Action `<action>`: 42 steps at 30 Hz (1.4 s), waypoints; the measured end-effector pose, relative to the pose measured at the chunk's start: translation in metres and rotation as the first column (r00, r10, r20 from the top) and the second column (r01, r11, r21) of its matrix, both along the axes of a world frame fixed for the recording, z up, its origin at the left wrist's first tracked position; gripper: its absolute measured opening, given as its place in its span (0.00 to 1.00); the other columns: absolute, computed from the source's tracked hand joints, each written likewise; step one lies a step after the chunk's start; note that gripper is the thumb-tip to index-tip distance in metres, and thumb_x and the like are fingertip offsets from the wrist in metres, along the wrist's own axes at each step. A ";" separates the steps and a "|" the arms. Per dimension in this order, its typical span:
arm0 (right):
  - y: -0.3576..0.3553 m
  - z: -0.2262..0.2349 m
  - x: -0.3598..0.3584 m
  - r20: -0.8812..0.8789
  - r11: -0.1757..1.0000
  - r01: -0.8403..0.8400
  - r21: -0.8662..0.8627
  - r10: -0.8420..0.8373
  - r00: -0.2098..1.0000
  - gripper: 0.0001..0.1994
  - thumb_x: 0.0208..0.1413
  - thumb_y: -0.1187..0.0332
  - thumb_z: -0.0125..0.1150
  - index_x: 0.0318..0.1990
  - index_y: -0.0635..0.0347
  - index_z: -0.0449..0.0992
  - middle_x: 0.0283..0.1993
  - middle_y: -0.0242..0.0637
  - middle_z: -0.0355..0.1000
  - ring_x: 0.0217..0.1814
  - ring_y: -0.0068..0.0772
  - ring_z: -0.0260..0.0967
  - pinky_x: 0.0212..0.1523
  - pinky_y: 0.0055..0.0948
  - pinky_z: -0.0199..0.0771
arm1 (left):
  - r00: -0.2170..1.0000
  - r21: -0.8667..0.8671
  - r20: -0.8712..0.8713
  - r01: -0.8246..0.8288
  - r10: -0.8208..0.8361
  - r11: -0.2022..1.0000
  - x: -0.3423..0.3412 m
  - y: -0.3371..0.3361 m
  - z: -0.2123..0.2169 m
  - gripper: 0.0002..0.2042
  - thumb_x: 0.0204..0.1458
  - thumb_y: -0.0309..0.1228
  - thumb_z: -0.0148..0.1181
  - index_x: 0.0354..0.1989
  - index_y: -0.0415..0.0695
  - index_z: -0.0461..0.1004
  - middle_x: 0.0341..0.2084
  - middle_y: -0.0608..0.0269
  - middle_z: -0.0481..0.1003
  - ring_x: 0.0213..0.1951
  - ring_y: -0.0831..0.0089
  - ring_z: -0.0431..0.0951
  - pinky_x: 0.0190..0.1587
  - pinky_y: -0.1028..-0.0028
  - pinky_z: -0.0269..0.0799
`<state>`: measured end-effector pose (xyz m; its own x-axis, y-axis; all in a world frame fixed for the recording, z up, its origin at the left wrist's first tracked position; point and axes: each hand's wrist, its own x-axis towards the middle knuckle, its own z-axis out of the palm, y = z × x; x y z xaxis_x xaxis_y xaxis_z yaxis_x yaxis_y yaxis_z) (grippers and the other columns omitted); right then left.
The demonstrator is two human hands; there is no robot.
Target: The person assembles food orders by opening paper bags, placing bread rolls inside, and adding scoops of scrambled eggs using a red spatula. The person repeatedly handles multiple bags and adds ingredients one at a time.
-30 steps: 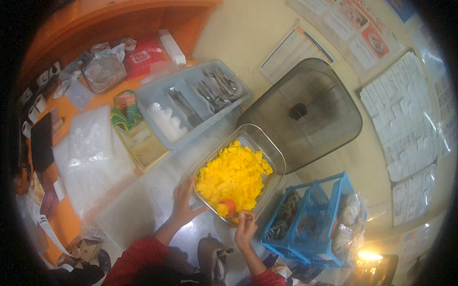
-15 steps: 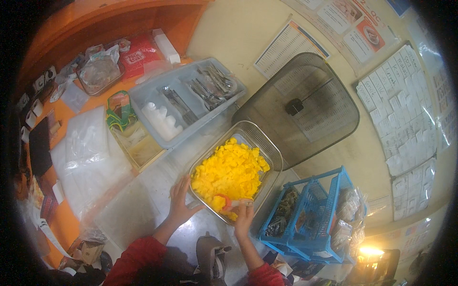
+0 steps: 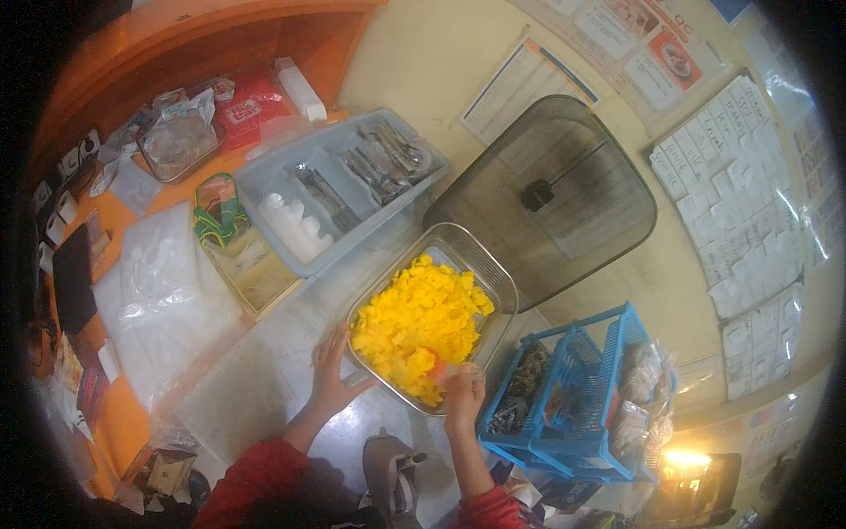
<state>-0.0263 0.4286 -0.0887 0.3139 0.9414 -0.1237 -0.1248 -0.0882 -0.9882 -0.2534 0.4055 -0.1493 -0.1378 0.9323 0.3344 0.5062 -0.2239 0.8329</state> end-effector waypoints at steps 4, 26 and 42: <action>-0.021 0.004 -0.005 0.539 0.964 -0.233 0.127 0.130 0.832 0.08 0.62 0.66 0.51 0.40 0.63 0.67 0.34 0.36 0.72 0.39 0.29 0.73 0.46 0.30 0.72 | 1.000 0.031 0.025 0.006 -0.006 1.000 0.000 -0.001 0.001 0.51 0.34 0.47 0.73 0.66 0.43 0.49 0.65 0.50 0.52 0.66 0.53 0.50 0.63 0.51 0.43; -0.032 0.009 -0.019 0.446 0.900 -0.427 0.087 0.348 0.825 0.07 0.64 0.69 0.46 0.40 0.64 0.67 0.39 0.37 0.69 0.40 0.26 0.72 0.42 0.24 0.71 | 0.999 -0.012 -0.026 -0.035 0.035 0.999 0.002 -0.001 -0.001 0.51 0.33 0.51 0.72 0.65 0.44 0.51 0.66 0.53 0.52 0.68 0.55 0.47 0.63 0.47 0.38; 0.010 -0.013 -0.028 -0.201 0.978 -0.101 -0.184 0.063 0.978 0.10 0.60 0.64 0.53 0.46 0.56 0.66 0.38 0.34 0.68 0.41 0.33 0.70 0.45 0.36 0.73 | 0.999 0.008 -0.020 -0.035 0.035 0.999 0.001 -0.001 0.000 0.51 0.33 0.50 0.73 0.65 0.44 0.51 0.66 0.53 0.53 0.67 0.54 0.47 0.63 0.48 0.38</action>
<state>-0.0543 0.4388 -0.1017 0.1891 0.9155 -0.3551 -0.2962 -0.2916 -0.9095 -0.2529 0.4048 -0.1491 -0.1630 0.9244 0.3448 0.5306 -0.2124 0.8205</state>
